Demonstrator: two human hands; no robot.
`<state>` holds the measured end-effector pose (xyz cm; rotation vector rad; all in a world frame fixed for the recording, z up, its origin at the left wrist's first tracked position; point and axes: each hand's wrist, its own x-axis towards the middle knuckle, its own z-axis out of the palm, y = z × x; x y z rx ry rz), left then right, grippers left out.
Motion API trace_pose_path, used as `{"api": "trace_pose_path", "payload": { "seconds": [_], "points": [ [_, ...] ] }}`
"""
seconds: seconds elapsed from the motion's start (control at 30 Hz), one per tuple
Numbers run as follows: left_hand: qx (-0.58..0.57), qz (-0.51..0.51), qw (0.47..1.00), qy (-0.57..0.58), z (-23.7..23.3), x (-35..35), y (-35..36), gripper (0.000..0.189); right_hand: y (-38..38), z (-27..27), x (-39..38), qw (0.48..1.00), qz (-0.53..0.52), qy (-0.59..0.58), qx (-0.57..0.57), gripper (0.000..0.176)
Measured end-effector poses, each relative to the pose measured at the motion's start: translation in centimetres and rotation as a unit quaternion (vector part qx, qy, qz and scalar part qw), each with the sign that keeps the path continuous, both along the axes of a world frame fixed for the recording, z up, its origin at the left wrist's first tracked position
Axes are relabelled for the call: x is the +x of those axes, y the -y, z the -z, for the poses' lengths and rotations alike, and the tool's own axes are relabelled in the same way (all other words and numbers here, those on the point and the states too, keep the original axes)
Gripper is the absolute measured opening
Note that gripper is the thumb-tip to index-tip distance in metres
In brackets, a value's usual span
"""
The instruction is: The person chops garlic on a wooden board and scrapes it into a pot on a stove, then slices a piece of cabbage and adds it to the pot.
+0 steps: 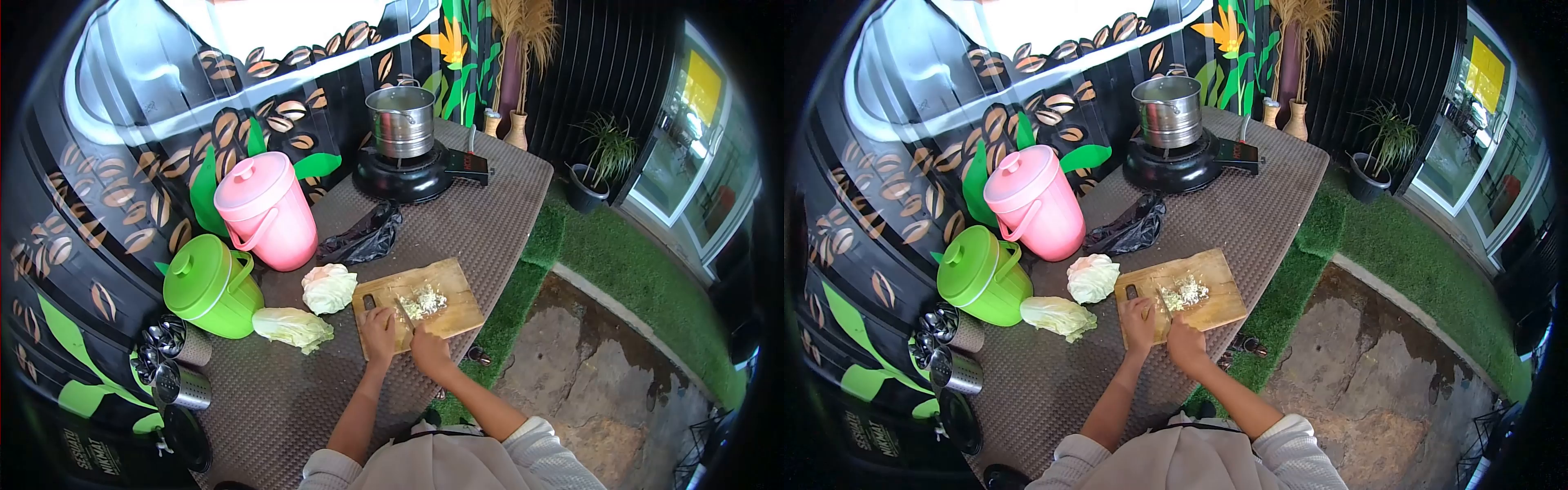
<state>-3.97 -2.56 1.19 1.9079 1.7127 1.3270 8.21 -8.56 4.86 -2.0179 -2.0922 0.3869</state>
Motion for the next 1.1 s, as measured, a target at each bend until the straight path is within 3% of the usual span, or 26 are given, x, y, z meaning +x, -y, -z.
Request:
{"api": "trace_pose_path", "payload": {
  "seconds": [0.13,0.27,0.33,0.43,0.6,0.73,0.87,1.0,1.07,1.1],
  "points": [
    [-0.002,0.046,0.998,-0.048,0.5,0.0,-0.2,0.01,0.9,1.3,-1.6,0.998,0.059,-0.024,-0.03,0.015],
    [0.014,0.054,0.997,-0.054,0.7,-0.1,-0.1,0.009,-1.0,1.0,-0.7,0.998,0.045,-0.038,0.0,0.022],
    [0.015,0.062,0.996,-0.058,0.1,0.0,0.1,0.009,-1.7,0.4,0.2,1.0,-0.018,0.0,0.013,0.018],
    [0.013,0.068,0.996,-0.058,0.1,0.0,0.1,0.009,-1.3,0.0,-0.6,0.998,0.039,-0.03,-0.026,0.019],
    [0.014,0.073,0.996,-0.053,0.2,0.0,0.1,0.008,-1.1,2.9,-1.5,0.999,0.029,0.03,0.014,0.023],
    [0.045,0.057,0.997,-0.011,-0.1,0.2,0.1,0.008,-1.2,1.0,-0.3,0.998,-0.02,0.038,0.035,0.02],
    [0.035,0.021,0.997,0.07,-0.5,0.1,0.0,0.01,0.7,1.5,-1.0,0.999,0.013,0.028,0.008,0.017],
    [0.027,0.048,0.998,0.006,-0.4,0.1,-0.4,0.011,-0.9,0.9,-0.2,0.995,0.041,-0.084,-0.043,0.024],
    [-0.096,0.046,0.99,0.09,-0.9,0.4,-0.9,0.017,-2.6,1.3,1.6,0.983,0.033,-0.178,-0.037,0.032],
    [-0.094,0.049,0.99,0.089,-1.2,0.5,-1.6,0.017,-3.2,1.0,2.7,0.983,0.035,-0.179,-0.034,0.032]
  ]
}}
